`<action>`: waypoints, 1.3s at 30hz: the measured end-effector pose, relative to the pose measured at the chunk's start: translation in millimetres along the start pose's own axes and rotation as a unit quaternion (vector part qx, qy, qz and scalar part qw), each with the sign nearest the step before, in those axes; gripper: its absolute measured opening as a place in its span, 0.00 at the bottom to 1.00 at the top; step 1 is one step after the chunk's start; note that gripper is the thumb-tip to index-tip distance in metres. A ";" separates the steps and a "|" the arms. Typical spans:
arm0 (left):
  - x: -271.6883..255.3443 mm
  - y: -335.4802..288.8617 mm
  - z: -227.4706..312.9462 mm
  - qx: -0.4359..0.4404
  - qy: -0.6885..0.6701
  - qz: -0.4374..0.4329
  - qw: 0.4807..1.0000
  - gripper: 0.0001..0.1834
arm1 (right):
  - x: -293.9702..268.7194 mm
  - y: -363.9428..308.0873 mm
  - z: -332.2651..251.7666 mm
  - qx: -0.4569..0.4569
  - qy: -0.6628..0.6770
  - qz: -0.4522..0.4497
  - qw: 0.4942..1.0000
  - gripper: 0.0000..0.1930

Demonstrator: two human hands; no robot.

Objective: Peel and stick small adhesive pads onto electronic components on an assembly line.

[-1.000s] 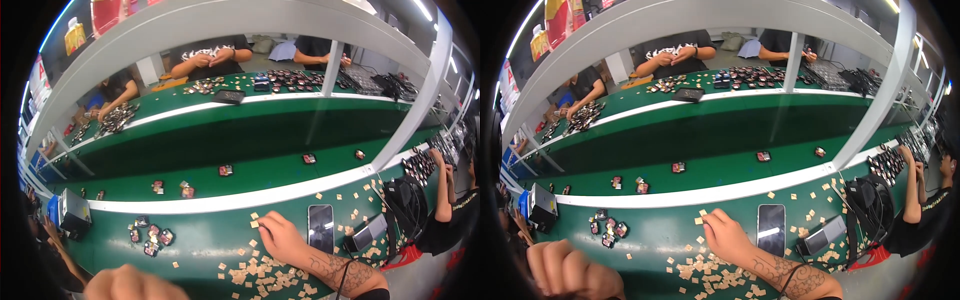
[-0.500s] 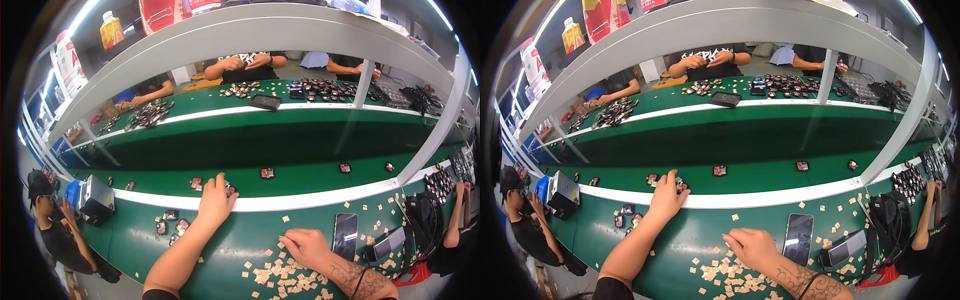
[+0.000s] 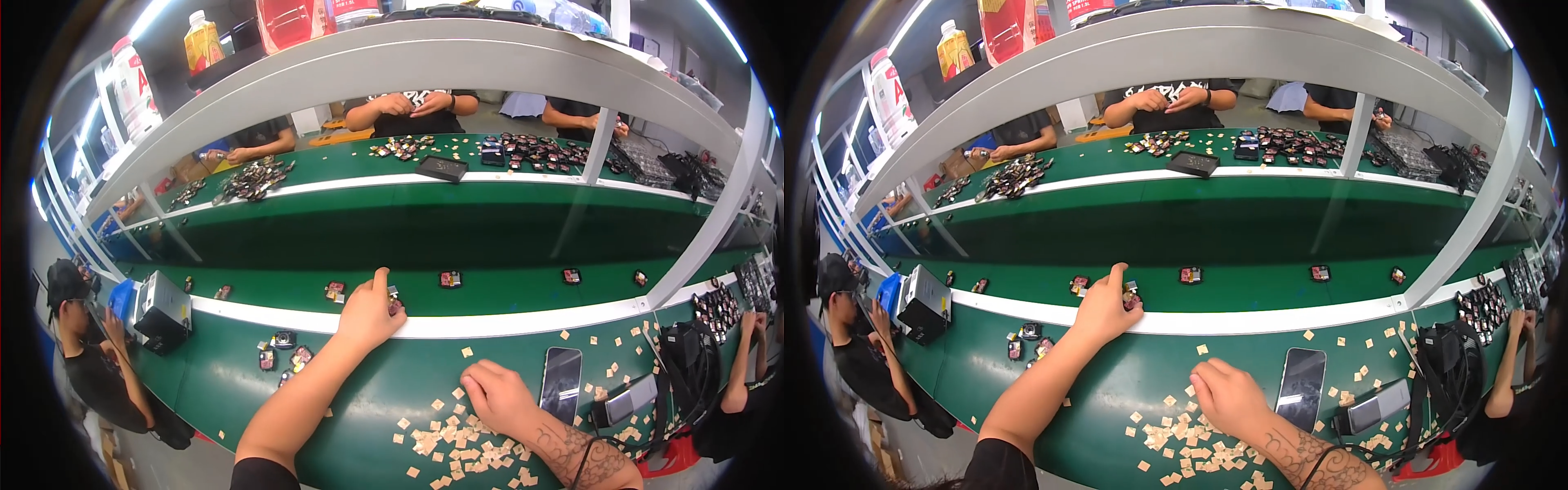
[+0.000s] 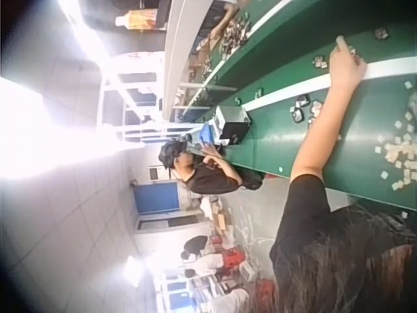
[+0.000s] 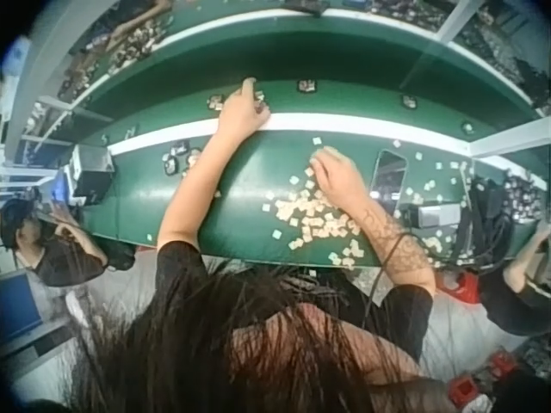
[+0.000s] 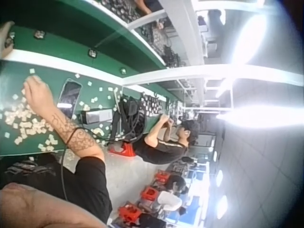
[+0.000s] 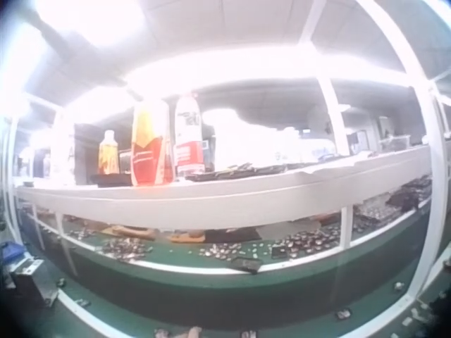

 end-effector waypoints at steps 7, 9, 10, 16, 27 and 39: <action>1.3 -66.8 70.0 0.224 -0.231 -0.095 0.942 0.38 | -6.2 1.5 -5.6 -0.056 0.028 -0.016 0.998 0.12; -1.9 -83.6 77.1 0.253 -0.221 -0.145 0.931 0.41 | -6.1 0.5 -6.2 -0.047 0.003 -0.064 0.997 0.13; 5.9 -89.7 74.1 0.271 -0.219 -0.141 0.926 0.41 | -5.5 -0.8 -6.2 -0.046 -0.025 -0.101 0.994 0.14; 0.0 -93.2 82.2 0.212 -0.223 -0.061 0.950 0.43 | -2.2 0.6 -6.9 -0.011 -0.067 -0.127 0.990 0.17; 17.2 -102.1 78.2 0.187 -0.263 -0.080 0.943 0.41 | -0.2 1.8 -20.6 -0.033 -0.192 -0.043 0.980 0.13; 15.4 -104.6 78.5 0.217 -0.262 -0.075 0.937 0.38 | 5.8 5.4 -10.7 0.013 -0.133 -0.022 0.991 0.11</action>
Point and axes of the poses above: each hand's wrist, its own y-axis towards the middle knuckle, its own x-axis out of the palm, z = x × y, the point moved 3 cm from there along y, towards the middle knuckle, and after that the axes turned 12 degrees about x, right-handed, at the moved point
